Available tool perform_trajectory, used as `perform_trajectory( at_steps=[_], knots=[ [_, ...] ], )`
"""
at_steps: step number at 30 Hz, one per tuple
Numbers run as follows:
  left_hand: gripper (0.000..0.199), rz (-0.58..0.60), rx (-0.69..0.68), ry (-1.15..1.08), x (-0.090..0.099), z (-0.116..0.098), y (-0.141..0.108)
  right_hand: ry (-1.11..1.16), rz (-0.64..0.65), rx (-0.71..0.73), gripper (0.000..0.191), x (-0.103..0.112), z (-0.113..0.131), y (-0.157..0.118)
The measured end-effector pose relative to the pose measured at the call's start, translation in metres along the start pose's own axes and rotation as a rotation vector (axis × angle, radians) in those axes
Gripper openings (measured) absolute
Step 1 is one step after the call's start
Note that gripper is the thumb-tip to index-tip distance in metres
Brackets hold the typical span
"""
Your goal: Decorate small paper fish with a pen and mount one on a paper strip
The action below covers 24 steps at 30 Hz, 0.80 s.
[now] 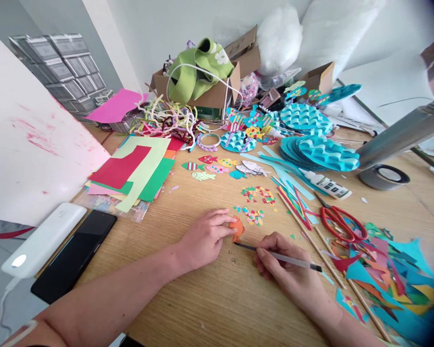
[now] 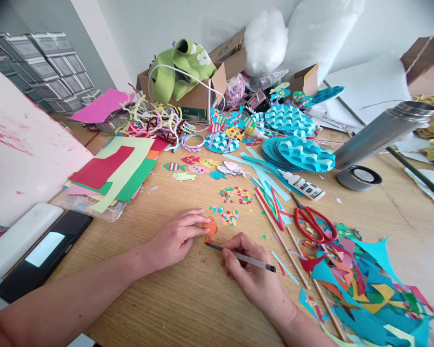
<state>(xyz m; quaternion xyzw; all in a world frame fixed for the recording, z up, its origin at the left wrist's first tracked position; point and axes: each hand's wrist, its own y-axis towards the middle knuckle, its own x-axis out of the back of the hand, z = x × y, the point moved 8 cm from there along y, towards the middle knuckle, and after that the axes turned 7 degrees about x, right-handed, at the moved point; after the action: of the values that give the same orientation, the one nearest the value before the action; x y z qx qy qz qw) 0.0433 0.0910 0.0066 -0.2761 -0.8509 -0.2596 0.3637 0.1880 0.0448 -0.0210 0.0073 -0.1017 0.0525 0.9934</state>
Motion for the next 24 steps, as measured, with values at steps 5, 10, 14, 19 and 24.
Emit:
perform_trajectory(
  at_steps=[5, 10, 14, 19, 24],
  knots=[
    [0.046, -0.001, -0.003, 0.008, 0.0003, 0.0001, -0.0001, 0.066, -0.053, -0.029, 0.031, 0.0036, -0.0036, -0.0012],
    [0.046, 0.010, 0.007, 0.010, 0.0001, -0.0006, -0.0001, 0.069, -0.087, -0.051, 0.033, 0.0057, -0.0049, -0.0009],
    [0.047, 0.012, 0.004, 0.013, -0.0004, -0.0008, 0.0001, 0.057, -0.082, -0.050, 0.035, 0.0054, -0.0043, 0.0002],
    [0.045, 0.005, -0.001, 0.014, -0.0003, -0.0006, 0.0002, 0.055, -0.080, -0.052, 0.035, 0.0050, -0.0043, 0.0009],
    [0.046, -0.001, -0.001, 0.014, 0.0005, -0.0011, -0.0002, 0.037, -0.081, -0.060, 0.035, 0.0052, -0.0029, -0.0002]
  ],
)
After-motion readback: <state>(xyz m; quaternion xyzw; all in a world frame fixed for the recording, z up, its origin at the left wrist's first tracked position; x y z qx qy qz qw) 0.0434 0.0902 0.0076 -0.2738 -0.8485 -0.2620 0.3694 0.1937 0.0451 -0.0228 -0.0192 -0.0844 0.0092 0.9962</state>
